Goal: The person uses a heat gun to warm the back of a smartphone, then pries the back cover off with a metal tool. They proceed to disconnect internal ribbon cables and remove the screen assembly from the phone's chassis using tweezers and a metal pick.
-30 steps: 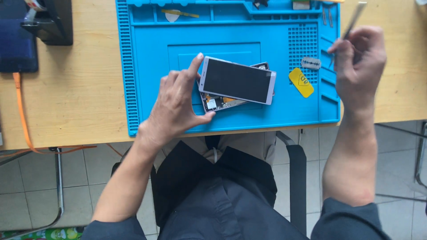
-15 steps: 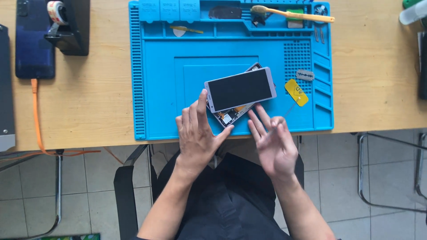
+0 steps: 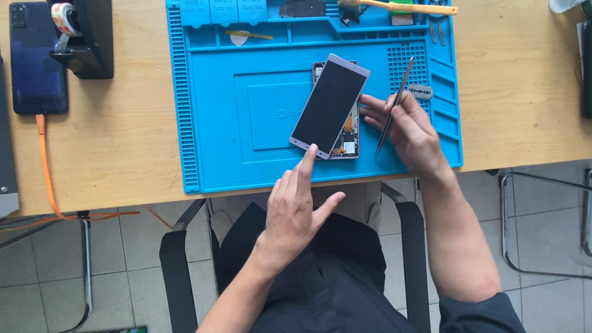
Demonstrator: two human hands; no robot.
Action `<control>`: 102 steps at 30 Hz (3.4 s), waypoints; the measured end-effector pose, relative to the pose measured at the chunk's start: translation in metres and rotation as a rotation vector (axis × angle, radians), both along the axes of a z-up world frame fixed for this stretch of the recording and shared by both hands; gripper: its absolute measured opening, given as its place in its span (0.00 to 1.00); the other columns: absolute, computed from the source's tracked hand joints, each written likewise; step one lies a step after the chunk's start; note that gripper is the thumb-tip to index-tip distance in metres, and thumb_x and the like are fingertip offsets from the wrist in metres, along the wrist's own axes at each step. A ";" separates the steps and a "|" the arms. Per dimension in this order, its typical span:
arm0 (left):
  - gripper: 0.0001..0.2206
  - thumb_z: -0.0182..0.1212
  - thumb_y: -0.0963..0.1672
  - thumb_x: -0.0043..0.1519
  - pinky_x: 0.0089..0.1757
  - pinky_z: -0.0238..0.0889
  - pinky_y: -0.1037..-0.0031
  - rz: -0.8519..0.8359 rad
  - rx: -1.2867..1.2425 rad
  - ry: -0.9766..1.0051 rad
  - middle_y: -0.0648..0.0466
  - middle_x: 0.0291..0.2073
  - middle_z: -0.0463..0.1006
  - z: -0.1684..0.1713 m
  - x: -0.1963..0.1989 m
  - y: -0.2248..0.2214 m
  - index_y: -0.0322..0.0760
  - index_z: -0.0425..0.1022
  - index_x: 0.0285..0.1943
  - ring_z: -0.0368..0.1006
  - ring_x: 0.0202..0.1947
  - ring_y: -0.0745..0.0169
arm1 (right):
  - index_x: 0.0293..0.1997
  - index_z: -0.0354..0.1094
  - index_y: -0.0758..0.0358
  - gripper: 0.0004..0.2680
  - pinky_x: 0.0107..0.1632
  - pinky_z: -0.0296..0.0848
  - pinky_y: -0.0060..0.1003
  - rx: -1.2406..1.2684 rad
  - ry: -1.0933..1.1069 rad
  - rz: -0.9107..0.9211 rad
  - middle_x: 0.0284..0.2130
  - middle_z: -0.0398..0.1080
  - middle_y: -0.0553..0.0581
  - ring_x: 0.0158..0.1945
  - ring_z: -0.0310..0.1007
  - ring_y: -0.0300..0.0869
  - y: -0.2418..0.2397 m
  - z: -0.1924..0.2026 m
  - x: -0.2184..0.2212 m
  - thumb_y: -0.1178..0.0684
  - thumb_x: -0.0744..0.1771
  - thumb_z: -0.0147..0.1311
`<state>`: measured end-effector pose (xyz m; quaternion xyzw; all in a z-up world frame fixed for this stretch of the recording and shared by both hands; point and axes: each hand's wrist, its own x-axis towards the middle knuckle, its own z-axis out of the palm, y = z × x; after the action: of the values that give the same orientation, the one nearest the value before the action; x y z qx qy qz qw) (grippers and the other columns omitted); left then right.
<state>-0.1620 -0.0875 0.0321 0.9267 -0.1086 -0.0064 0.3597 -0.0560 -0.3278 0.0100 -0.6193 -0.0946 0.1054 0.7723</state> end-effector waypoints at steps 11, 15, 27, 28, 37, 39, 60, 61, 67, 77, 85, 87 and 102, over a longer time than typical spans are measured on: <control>0.38 0.74 0.60 0.62 0.49 0.75 0.55 -0.277 0.285 -0.350 0.41 0.71 0.62 0.023 0.082 0.016 0.44 0.64 0.74 0.70 0.61 0.41 | 0.58 0.49 0.58 0.05 0.43 0.80 0.41 -0.463 -0.451 -0.443 0.46 0.68 0.71 0.51 0.76 0.55 -0.021 0.005 -0.054 0.51 0.77 0.36; 0.50 0.73 0.69 0.62 0.58 0.76 0.50 -0.382 0.422 -0.372 0.38 0.79 0.45 -0.010 0.120 0.010 0.52 0.51 0.84 0.61 0.75 0.34 | 0.55 0.45 0.59 0.05 0.52 0.82 0.48 -0.461 -0.436 -0.373 0.48 0.68 0.78 0.52 0.76 0.61 -0.021 -0.012 -0.071 0.55 0.76 0.38; 0.34 0.72 0.51 0.64 0.65 0.70 0.43 -0.516 0.310 -0.341 0.36 0.75 0.51 -0.019 0.139 0.023 0.46 0.63 0.78 0.58 0.76 0.30 | 0.55 0.62 0.71 0.21 0.49 0.89 0.55 -0.384 -0.325 -0.553 0.44 0.70 0.72 0.44 0.81 0.61 -0.022 -0.044 -0.089 0.36 0.75 0.40; 0.33 0.71 0.51 0.64 0.66 0.69 0.43 -0.513 0.300 -0.328 0.36 0.75 0.51 -0.021 0.139 0.022 0.47 0.63 0.78 0.57 0.76 0.30 | 0.56 0.63 0.69 0.16 0.49 0.89 0.51 -0.396 -0.285 -0.557 0.43 0.72 0.71 0.43 0.81 0.57 -0.021 -0.043 -0.087 0.43 0.73 0.47; 0.34 0.76 0.54 0.59 0.65 0.68 0.43 -0.487 0.251 -0.295 0.38 0.74 0.54 -0.020 0.141 0.023 0.51 0.67 0.75 0.58 0.74 0.30 | 0.47 0.64 0.58 0.06 0.49 0.89 0.38 -0.104 -0.146 -0.417 0.50 0.67 0.65 0.43 0.80 0.51 -0.018 -0.042 -0.070 0.48 0.73 0.52; 0.34 0.76 0.54 0.59 0.65 0.68 0.44 -0.481 0.251 -0.289 0.38 0.74 0.55 -0.021 0.141 0.023 0.51 0.67 0.75 0.58 0.74 0.31 | 0.45 0.64 0.60 0.06 0.52 0.90 0.40 -0.071 -0.123 -0.409 0.54 0.70 0.71 0.47 0.82 0.55 -0.020 -0.045 -0.072 0.50 0.74 0.49; 0.34 0.72 0.52 0.61 0.67 0.64 0.42 -0.502 0.234 -0.231 0.38 0.75 0.54 -0.024 0.140 0.024 0.50 0.63 0.76 0.55 0.76 0.32 | 0.45 0.51 0.68 0.07 0.51 0.83 0.46 -0.668 -0.310 -0.196 0.41 0.73 0.77 0.46 0.82 0.60 -0.013 -0.010 -0.033 0.60 0.70 0.50; 0.34 0.73 0.52 0.60 0.66 0.65 0.43 -0.499 0.244 -0.241 0.38 0.74 0.55 -0.024 0.140 0.024 0.50 0.64 0.76 0.56 0.75 0.32 | 0.47 0.53 0.69 0.07 0.52 0.83 0.45 -0.688 -0.295 -0.186 0.41 0.73 0.75 0.46 0.81 0.58 -0.014 -0.009 -0.032 0.64 0.70 0.50; 0.33 0.71 0.53 0.62 0.65 0.64 0.44 -0.504 0.264 -0.264 0.39 0.74 0.56 -0.023 0.140 0.024 0.49 0.63 0.76 0.55 0.75 0.32 | 0.42 0.72 0.76 0.02 0.50 0.79 0.43 -0.981 -0.476 -0.070 0.41 0.76 0.71 0.44 0.80 0.55 -0.010 0.011 -0.020 0.70 0.68 0.57; 0.34 0.71 0.53 0.63 0.67 0.63 0.44 -0.493 0.246 -0.250 0.40 0.75 0.55 -0.026 0.138 0.025 0.49 0.61 0.77 0.54 0.76 0.33 | 0.51 0.74 0.75 0.07 0.48 0.84 0.47 -1.324 -1.163 0.396 0.43 0.74 0.73 0.42 0.80 0.56 -0.050 0.021 -0.006 0.65 0.69 0.57; 0.36 0.72 0.55 0.62 0.66 0.63 0.44 -0.490 0.262 -0.250 0.41 0.75 0.54 -0.028 0.138 0.025 0.50 0.59 0.78 0.53 0.76 0.34 | 0.52 0.68 0.73 0.08 0.50 0.84 0.42 -0.862 -0.516 -0.158 0.45 0.73 0.71 0.46 0.80 0.53 -0.057 0.003 -0.049 0.63 0.69 0.59; 0.36 0.72 0.54 0.62 0.66 0.63 0.45 -0.497 0.256 -0.250 0.41 0.75 0.54 -0.028 0.138 0.025 0.49 0.59 0.78 0.53 0.76 0.34 | 0.51 0.67 0.72 0.08 0.49 0.86 0.40 -0.790 -0.449 -0.189 0.45 0.72 0.70 0.46 0.80 0.51 -0.044 0.003 -0.050 0.65 0.69 0.59; 0.35 0.72 0.54 0.61 0.66 0.63 0.46 -0.481 0.247 -0.247 0.41 0.75 0.56 -0.025 0.139 0.024 0.49 0.62 0.76 0.54 0.76 0.34 | 0.47 0.56 0.59 0.07 0.43 0.89 0.40 -0.387 -0.250 -0.363 0.40 0.72 0.66 0.37 0.84 0.52 0.031 -0.005 -0.042 0.63 0.69 0.51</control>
<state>-0.0230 -0.0640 0.0067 0.9048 -0.3666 0.0081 0.2166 -0.0981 -0.2964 0.0051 -0.7700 -0.0550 -0.0955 0.6285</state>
